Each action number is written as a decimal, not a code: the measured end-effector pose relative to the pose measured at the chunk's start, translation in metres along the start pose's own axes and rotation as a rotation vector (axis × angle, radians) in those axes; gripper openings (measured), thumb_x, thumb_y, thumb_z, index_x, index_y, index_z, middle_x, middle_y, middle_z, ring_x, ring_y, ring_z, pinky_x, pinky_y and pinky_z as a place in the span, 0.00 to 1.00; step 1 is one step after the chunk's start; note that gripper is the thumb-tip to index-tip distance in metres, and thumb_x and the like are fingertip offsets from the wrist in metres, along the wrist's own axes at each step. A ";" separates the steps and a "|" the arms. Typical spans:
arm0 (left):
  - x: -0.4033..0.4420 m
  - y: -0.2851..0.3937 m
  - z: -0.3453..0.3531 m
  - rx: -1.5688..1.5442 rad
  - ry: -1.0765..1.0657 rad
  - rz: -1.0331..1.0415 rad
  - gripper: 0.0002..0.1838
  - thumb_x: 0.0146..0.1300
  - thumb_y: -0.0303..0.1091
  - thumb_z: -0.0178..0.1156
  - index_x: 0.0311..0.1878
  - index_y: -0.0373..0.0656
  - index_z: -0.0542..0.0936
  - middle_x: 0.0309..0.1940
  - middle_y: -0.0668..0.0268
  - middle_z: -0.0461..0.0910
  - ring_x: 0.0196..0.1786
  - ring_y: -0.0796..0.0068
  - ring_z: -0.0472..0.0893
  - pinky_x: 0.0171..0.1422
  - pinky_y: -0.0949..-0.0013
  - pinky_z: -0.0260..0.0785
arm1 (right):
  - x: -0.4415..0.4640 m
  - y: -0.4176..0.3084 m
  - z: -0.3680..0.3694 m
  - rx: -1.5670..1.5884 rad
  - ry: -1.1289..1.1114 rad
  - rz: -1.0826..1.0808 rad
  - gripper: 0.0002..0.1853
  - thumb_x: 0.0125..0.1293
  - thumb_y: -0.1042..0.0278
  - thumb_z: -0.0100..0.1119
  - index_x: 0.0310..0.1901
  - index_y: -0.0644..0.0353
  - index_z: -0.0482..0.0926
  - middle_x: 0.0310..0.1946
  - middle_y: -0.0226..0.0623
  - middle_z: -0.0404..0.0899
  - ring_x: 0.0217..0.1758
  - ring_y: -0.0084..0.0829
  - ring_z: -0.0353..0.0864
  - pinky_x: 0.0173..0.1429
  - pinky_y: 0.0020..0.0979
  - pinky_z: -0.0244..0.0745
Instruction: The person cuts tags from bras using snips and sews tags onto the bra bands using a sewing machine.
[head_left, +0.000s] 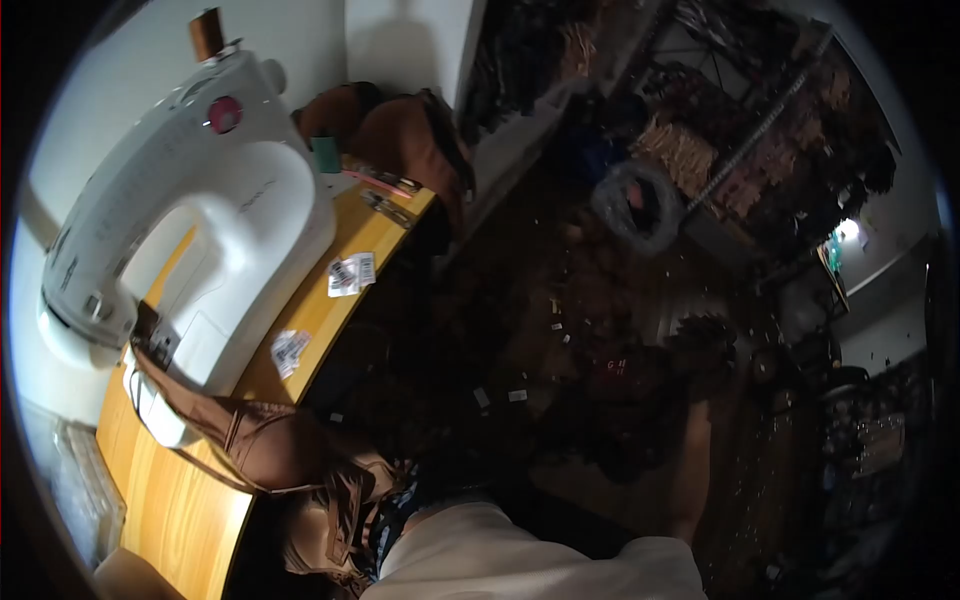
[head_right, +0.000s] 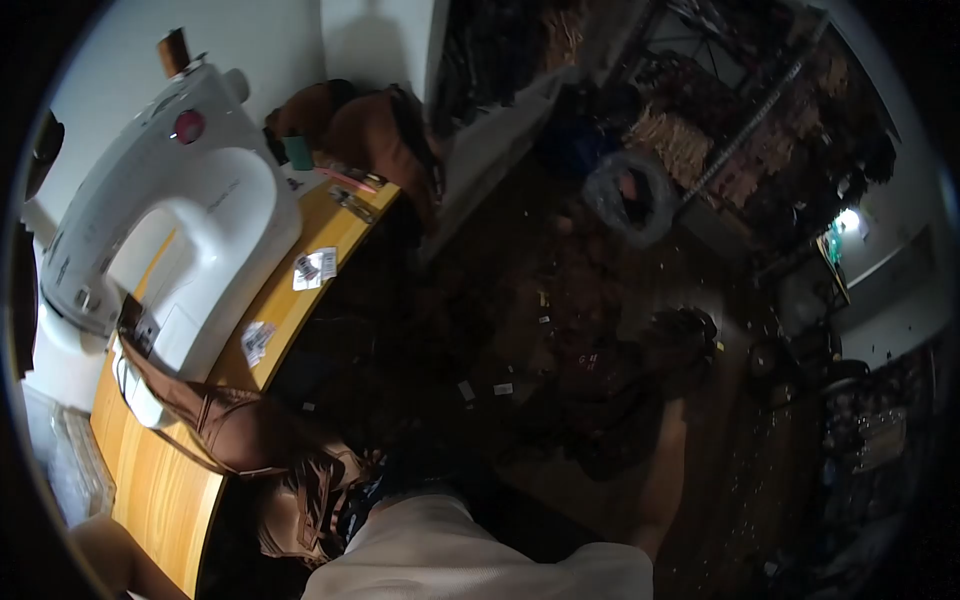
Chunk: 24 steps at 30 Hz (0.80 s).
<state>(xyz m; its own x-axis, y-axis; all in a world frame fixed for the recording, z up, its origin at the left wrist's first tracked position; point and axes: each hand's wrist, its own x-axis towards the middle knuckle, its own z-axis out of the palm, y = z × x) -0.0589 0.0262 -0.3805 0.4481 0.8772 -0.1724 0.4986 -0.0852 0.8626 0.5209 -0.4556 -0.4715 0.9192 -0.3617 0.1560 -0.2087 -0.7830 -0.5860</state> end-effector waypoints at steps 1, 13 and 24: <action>0.007 0.006 -0.003 0.024 0.007 0.010 0.38 0.66 0.52 0.41 0.72 0.37 0.46 0.70 0.50 0.51 0.71 0.52 0.53 0.72 0.48 0.52 | 0.002 -0.001 0.014 -0.012 0.000 0.012 0.40 0.45 0.45 0.67 0.54 0.63 0.65 0.61 0.48 0.60 0.63 0.43 0.59 0.65 0.40 0.55; 0.038 0.047 -0.040 0.234 0.256 0.075 0.35 0.68 0.46 0.42 0.72 0.38 0.47 0.70 0.52 0.53 0.70 0.54 0.56 0.71 0.49 0.54 | 0.115 -0.139 0.067 0.045 0.195 -0.131 0.34 0.47 0.48 0.67 0.52 0.62 0.71 0.59 0.47 0.66 0.61 0.41 0.65 0.64 0.38 0.60; 0.029 0.091 -0.073 0.408 0.449 0.087 0.32 0.69 0.41 0.42 0.72 0.39 0.49 0.70 0.54 0.54 0.70 0.56 0.58 0.71 0.50 0.56 | 0.122 -0.151 0.118 0.013 0.205 -0.250 0.30 0.49 0.50 0.66 0.50 0.62 0.76 0.57 0.46 0.71 0.59 0.40 0.71 0.62 0.37 0.65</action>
<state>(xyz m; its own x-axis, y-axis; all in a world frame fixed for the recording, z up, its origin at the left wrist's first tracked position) -0.0545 0.0788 -0.2718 0.1880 0.9648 0.1841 0.7577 -0.2617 0.5978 0.7042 -0.3216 -0.4582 0.8548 -0.2545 0.4522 0.0205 -0.8542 -0.5195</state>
